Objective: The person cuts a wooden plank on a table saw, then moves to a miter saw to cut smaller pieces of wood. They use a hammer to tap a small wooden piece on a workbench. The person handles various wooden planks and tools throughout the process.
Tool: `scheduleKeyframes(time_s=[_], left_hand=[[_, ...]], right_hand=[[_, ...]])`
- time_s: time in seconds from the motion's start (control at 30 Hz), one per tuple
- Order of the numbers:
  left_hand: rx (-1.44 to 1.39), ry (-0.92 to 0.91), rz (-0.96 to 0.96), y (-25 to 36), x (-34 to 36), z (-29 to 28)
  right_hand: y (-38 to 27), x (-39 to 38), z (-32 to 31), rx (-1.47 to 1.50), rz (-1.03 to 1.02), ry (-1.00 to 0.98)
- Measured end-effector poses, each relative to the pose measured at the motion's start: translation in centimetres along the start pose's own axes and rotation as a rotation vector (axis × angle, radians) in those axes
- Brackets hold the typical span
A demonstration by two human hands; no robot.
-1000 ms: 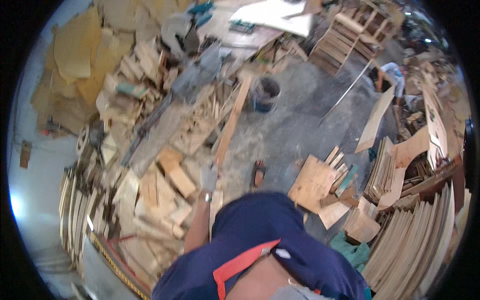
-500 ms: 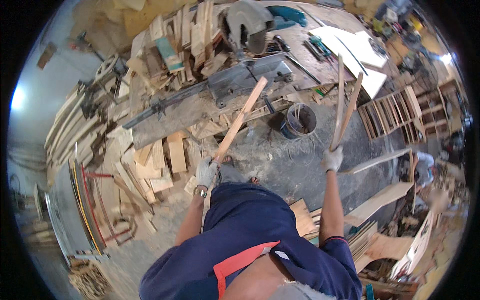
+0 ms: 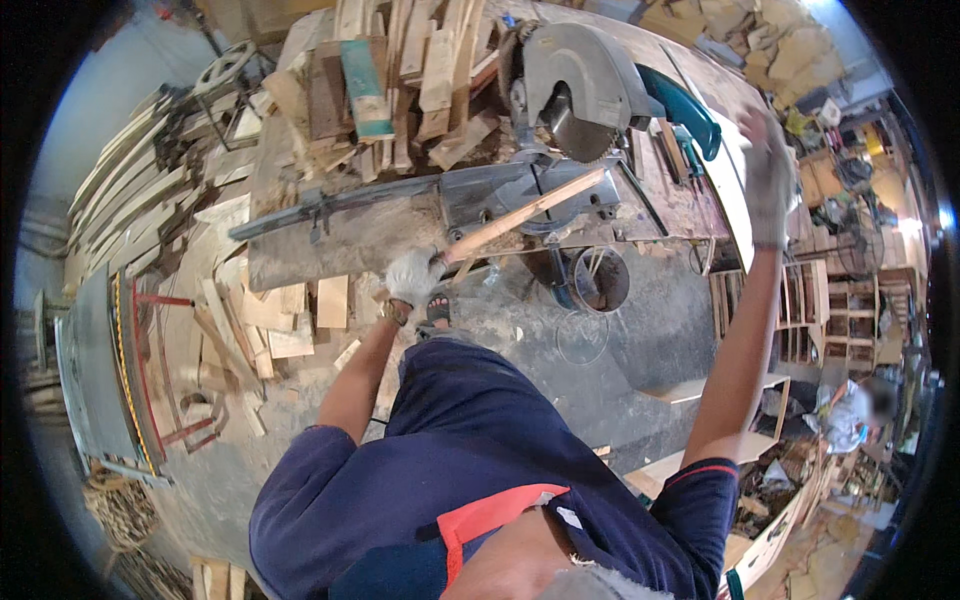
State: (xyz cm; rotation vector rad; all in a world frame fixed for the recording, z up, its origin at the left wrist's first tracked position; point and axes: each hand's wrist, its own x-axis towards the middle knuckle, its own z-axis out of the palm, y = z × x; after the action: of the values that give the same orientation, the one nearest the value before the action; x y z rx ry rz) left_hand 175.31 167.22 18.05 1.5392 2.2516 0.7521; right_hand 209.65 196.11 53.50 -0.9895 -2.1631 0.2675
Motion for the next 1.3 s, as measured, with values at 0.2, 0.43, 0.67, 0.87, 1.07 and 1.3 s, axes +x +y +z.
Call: scheduleKeyframes(time_s=[0.2, 0.43, 0.67, 0.87, 1.07, 1.3], left_hand=[[0.247, -0.046, 0.216, -2.8, 10.8, 0.2], [0.37, 0.018, 0.287, -8.9, 14.2, -1.0], [0.428, 0.074, 0.275, -12.6, 11.7, -2.8], [0.433, 0.004, 0.174, -11.8, 11.8, -3.4], [0.468, 0.146, 0.126, -5.5, 12.0, -1.8], [0.373, 0.088, 0.014, 1.3, 15.1, 2.2]], right_hand=[[-0.5, 9.2, 7.2, -0.569, 0.191, -0.624], [0.8, 12.0, 8.1, -0.173, 0.405, -0.843], [-1.6, 9.5, 7.6, -0.172, 0.38, -0.765], [-1.4, 8.5, 7.9, -0.229, 0.359, -0.776], [-0.6, 8.5, 8.5, -0.158, 0.289, -0.7], [0.4, 8.5, 8.6, -0.104, 0.332, -0.67]])
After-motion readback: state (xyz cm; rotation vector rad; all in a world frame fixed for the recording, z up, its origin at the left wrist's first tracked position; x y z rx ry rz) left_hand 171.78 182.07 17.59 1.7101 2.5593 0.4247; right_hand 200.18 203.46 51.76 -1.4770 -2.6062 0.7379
